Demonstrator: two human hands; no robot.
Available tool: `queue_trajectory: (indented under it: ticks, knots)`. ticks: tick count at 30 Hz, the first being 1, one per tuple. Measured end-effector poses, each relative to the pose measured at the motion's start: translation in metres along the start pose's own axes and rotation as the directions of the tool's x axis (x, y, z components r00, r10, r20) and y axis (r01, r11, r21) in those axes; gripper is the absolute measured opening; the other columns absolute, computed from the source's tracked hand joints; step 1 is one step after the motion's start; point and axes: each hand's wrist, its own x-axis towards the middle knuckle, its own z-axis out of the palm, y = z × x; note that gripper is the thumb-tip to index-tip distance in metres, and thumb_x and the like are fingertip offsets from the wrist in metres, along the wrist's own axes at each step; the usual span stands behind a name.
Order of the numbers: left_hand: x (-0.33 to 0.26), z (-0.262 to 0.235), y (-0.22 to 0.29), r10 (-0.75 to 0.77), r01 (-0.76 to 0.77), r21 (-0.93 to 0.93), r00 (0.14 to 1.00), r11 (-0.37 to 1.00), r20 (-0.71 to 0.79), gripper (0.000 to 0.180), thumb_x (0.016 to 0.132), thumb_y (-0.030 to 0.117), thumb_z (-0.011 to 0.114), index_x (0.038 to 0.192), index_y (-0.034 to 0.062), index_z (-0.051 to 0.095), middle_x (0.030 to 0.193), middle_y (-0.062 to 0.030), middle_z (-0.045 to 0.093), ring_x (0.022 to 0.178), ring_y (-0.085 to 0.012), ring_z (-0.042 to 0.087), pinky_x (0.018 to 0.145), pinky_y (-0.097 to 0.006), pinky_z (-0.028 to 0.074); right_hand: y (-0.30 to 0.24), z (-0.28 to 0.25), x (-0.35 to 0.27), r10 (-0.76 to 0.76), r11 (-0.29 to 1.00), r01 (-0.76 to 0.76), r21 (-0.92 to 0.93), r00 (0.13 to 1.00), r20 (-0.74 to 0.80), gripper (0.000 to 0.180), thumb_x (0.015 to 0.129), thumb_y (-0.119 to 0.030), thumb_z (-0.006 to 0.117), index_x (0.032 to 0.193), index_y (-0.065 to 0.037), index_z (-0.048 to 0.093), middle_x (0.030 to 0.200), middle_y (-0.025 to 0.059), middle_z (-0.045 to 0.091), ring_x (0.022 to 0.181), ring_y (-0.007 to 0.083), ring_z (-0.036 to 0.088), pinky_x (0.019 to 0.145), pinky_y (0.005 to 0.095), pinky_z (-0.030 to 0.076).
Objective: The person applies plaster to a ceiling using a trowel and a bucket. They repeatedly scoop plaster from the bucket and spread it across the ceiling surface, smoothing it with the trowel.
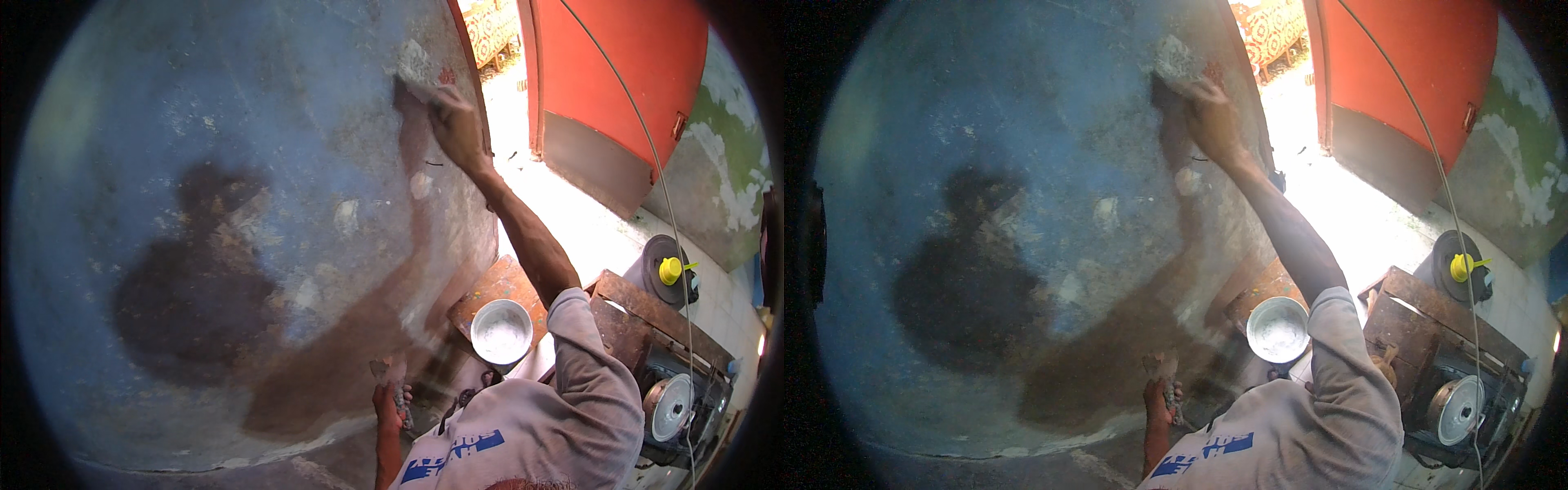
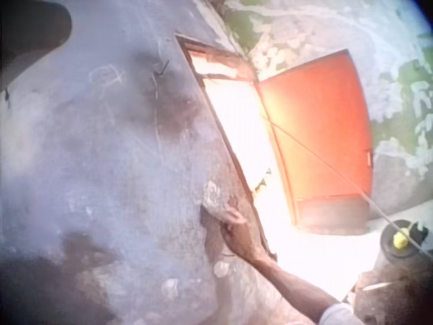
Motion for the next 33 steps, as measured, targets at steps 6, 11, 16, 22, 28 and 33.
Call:
queue_trajectory:
  ticks: [6, 11, 16, 22, 28, 33]
  knots:
    - [-0.005, -0.01, -0.013, -0.038, 0.039, 0.011, 0.999, 0.999, -0.009, 0.021, 0.091, 0.02, 0.055, 0.106, 0.005, 0.05, 0.077, -0.0154, 0.065, 0.051, -0.0193, 0.059, 0.045, -0.03, 0.046, 0.002, 0.001, 0.061, 0.2, 0.979, -0.201, -0.026, 0.979, -0.045, 0.023, 0.081, -0.002, 0.057, 0.103, 0.0, 0.063, 0.103, 0.0201, 0.061, 0.091, 0.0379, 0.061, 0.079, 0.0434, 0.048]
    - [-0.007, -0.018, -0.029, -0.008, 0.008, -0.012, 1.0, 1.0, -0.012, 0.023, 0.091, 0.019, 0.054, 0.108, 0.005, 0.051, 0.077, -0.0158, 0.065, 0.051, -0.0197, 0.059, 0.046, -0.03, 0.046, -0.04, 0.006, 0.004, -0.099, 0.995, 0.099, -0.017, 0.995, -0.018, 0.036, 0.081, 0.002, 0.056, 0.115, -0.007, 0.064, 0.106, 0.0167, 0.063, 0.094, 0.0352, 0.061, 0.084, 0.0405, 0.049]
    - [0.001, -0.021, -0.035, 0.026, -0.026, -0.061, 1.0, 0.998, 0.008, 0.03, 0.088, 0.02, 0.059, 0.11, 0.0021, 0.051, 0.077, -0.0165, 0.064, 0.052, -0.0212, 0.058, 0.047, -0.032, 0.047, 0.009, -0.002, 0.001, 0.04, 0.999, -0.041, -0.018, 0.997, -0.059, 0.045, 0.081, 0.003, 0.057, 0.124, -0.01, 0.059, 0.115, 0.0157, 0.059, 0.104, 0.0313, 0.058, 0.082, 0.0403, 0.052]
    - [0.0, -0.02, -0.029, -0.045, 0.047, -0.068, 0.998, 0.997, 0.031, 0.032, 0.088, 0.02, 0.06, 0.113, 0.0032, 0.05, 0.078, -0.0161, 0.063, 0.053, -0.0212, 0.057, 0.047, -0.033, 0.046, 0.003, 0.026, -0.028, 0.035, 0.973, -0.026, -0.23, 0.999, 0.036, 0.057, 0.077, 0.005, 0.055, 0.129, -0.018, 0.055, 0.122, 0.0057, 0.055, 0.104, 0.0279, 0.058, 0.082, 0.0381, 0.053]
    - [-0.002, -0.014, -0.032, -0.01, 0.012, -0.048, 0.999, 0.999, 0.053, 0.032, 0.087, 0.019, 0.06, 0.112, 0.0029, 0.05, 0.077, -0.0167, 0.063, 0.052, -0.0208, 0.057, 0.047, -0.033, 0.046, 0.033, -0.002, -0.026, 0.326, 0.945, -0.326, -0.008, 0.945, 0.017, 0.015, 0.081, -0.004, 0.058, 0.095, 0.002, 0.061, 0.09, 0.0206, 0.062, 0.083, 0.0325, 0.063, 0.07, 0.0371, 0.048]
    - [-0.017, -0.008, -0.023, -0.014, 0.014, -0.03, 1.0, 0.999, 0.012, 0.027, 0.09, 0.02, 0.056, 0.111, 0.0032, 0.051, 0.078, -0.0161, 0.065, 0.053, -0.0197, 0.059, 0.046, -0.03, 0.047, 0.025, 0.006, 0.028, 0.423, 0.904, -0.424, -0.047, 0.905, -0.036, 0.022, 0.082, -0.018, 0.059, 0.097, -0.004, 0.066, 0.095, 0.0176, 0.065, 0.083, 0.034, 0.065, 0.073, 0.0409, 0.049]
